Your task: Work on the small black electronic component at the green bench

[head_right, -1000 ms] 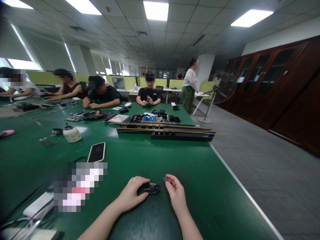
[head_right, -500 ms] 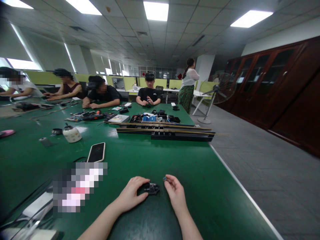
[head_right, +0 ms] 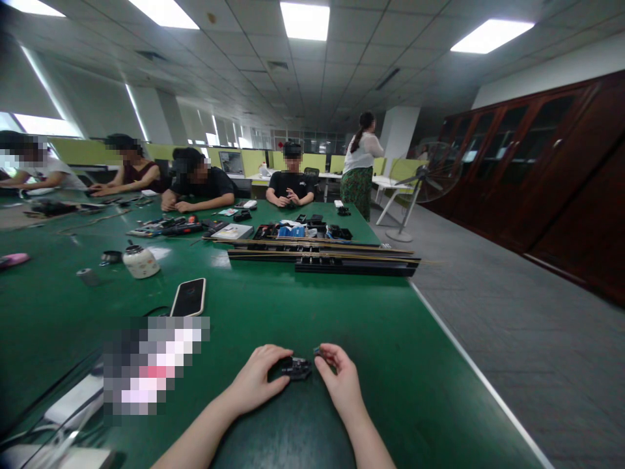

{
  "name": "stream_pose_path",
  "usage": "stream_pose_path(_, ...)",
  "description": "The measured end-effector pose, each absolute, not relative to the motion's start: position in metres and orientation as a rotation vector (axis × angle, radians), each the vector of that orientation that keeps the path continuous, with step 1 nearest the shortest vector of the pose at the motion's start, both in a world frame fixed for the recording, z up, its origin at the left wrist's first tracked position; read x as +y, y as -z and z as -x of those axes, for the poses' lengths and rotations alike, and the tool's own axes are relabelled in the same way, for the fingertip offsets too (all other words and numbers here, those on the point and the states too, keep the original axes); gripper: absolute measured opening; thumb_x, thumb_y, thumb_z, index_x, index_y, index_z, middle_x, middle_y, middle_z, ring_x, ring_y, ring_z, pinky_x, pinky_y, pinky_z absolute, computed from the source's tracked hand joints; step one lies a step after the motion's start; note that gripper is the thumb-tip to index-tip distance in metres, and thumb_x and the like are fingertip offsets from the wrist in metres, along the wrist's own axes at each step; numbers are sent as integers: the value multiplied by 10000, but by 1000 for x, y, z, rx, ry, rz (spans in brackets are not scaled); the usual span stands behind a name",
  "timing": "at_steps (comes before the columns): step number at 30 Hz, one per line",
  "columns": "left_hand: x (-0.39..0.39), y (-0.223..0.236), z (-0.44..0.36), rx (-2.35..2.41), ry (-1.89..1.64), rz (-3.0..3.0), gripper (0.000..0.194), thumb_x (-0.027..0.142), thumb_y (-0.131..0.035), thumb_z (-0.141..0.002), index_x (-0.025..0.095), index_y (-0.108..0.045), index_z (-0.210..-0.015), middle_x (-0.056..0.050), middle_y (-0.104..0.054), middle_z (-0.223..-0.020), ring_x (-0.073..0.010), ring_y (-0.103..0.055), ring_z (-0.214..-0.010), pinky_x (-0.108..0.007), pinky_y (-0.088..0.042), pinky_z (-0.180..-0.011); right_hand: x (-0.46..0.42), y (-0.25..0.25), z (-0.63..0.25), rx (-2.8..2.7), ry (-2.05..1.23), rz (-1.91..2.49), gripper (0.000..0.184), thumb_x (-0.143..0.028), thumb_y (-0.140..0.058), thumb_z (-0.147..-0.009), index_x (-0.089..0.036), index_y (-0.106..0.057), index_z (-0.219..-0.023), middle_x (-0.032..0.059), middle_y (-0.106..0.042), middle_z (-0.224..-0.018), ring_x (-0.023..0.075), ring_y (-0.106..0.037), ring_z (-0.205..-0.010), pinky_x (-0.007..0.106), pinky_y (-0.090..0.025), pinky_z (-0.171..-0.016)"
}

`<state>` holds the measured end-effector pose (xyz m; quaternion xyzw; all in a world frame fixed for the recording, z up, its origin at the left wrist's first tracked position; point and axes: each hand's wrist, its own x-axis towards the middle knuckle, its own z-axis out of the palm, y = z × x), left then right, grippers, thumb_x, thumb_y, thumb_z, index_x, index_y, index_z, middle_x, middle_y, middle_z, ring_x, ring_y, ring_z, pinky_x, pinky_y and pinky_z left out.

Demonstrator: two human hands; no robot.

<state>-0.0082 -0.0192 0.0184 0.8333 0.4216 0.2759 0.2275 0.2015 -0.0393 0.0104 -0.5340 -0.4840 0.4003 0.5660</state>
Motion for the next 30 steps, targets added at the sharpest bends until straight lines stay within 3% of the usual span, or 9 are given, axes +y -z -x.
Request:
stream_pose_path(6, -19, -19, 8, 1159, -758, -2294, 400, 208, -614, -717, 247, -563, -1111, -40, -622, -1064, -235, -534, -1018, -380, -386, -921, -44, -10, -199, -1346, -888, 1341, 293, -375, -662, -696, -210, -679, -938, 70, -706, -915, 237, -648, -874, 402, -491, -856)
stream_pose_path(14, -19, -20, 7, 1163, -764, -2295, 396, 218, -629, -714, 234, -571, -1106, -42, -628, -1051, -230, -541, -1010, -369, -395, -913, -49, -23, -193, -1609, -789, 1305, 167, -278, -662, -714, -267, -704, -875, 56, -681, -951, 237, -587, -966, 404, -444, -909)
stream_pose_path(30, -19, -20, 8, 1167, -747, -2309, 386, 217, -616, -724, 235, -567, -1106, -41, -631, -1060, -228, -542, -1016, -373, -391, -914, -50, -25, -187, -1954, -651, 1462, 204, -258, -633, -741, -277, -684, -938, 54, -642, -1047, 238, -532, -1041, 392, -401, -910)
